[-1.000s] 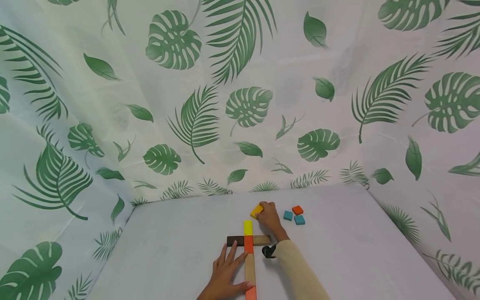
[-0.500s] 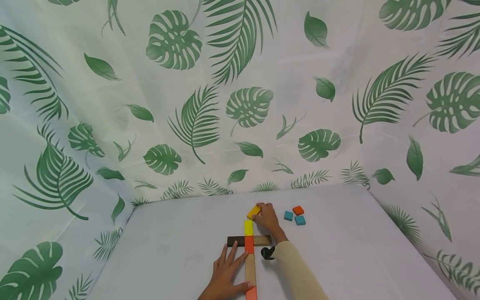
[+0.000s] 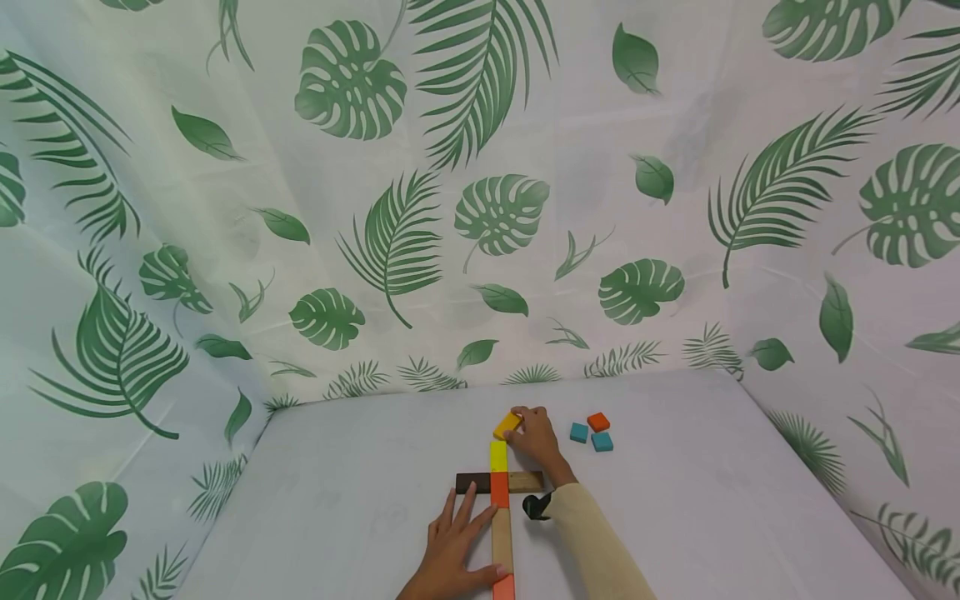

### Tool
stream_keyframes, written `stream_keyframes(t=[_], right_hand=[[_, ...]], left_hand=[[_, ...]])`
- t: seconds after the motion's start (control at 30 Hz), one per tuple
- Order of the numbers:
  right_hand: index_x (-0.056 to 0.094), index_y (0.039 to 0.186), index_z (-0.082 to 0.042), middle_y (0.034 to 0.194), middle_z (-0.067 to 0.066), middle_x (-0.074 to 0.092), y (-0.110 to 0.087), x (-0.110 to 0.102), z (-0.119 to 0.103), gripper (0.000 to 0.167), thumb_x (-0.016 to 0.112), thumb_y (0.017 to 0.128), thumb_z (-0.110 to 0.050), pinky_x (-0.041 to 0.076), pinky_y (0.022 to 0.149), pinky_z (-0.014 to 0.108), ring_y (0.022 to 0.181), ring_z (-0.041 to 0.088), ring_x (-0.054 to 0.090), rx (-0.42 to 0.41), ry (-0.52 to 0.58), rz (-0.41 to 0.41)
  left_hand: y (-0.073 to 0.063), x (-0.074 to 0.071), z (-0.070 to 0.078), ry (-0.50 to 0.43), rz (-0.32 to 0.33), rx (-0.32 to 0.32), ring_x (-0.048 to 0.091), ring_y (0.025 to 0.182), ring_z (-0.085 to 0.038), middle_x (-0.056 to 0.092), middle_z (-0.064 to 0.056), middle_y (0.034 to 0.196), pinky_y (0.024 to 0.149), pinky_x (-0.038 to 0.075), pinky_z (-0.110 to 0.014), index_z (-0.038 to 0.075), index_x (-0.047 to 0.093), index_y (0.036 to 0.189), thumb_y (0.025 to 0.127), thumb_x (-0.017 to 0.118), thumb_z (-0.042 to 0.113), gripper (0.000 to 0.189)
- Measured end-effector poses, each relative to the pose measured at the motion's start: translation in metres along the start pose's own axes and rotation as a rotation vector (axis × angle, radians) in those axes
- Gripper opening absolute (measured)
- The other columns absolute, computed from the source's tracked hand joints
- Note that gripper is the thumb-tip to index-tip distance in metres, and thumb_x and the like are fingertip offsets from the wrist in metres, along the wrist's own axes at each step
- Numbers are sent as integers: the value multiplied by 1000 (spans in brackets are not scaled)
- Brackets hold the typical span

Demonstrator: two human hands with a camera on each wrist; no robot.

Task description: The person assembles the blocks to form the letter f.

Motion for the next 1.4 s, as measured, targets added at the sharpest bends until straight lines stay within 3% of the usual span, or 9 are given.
stream_keyframes(t=[0.27, 0.77, 1.4], right_hand=[[58, 131, -8, 122, 24, 49, 1, 0, 0, 46, 72, 89, -20, 50, 89, 44, 97, 28, 53, 2, -9, 2], [58, 131, -7, 120, 24, 49, 1, -1, 0, 46, 71, 89, -19, 49, 86, 43, 94, 28, 52, -7, -25, -7], [58, 131, -4, 123, 26, 49, -3, 1, 0, 46, 71, 89, -17, 49, 89, 47, 98, 30, 54, -49, -26, 12]], left_hand=[[1, -1, 0, 26, 15, 7, 0, 151, -40, 0, 4, 166, 104, 23, -64, 42, 36, 149, 74, 51, 85, 88], [-2, -5, 5, 21, 38, 46, 4, 150, -43, 5, -2, 166, 102, 25, -62, 38, 37, 150, 78, 56, 78, 84], [-2, -2, 2, 14, 24, 20, 2, 150, -41, 2, 3, 167, 104, 24, -63, 40, 38, 149, 76, 53, 82, 85]])
Point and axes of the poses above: each hand's wrist, its own y-axis towards the middle knuckle, its own x-axis out of the palm, z = x × y, the point moved 7 cm from there along y, towards the middle knuckle
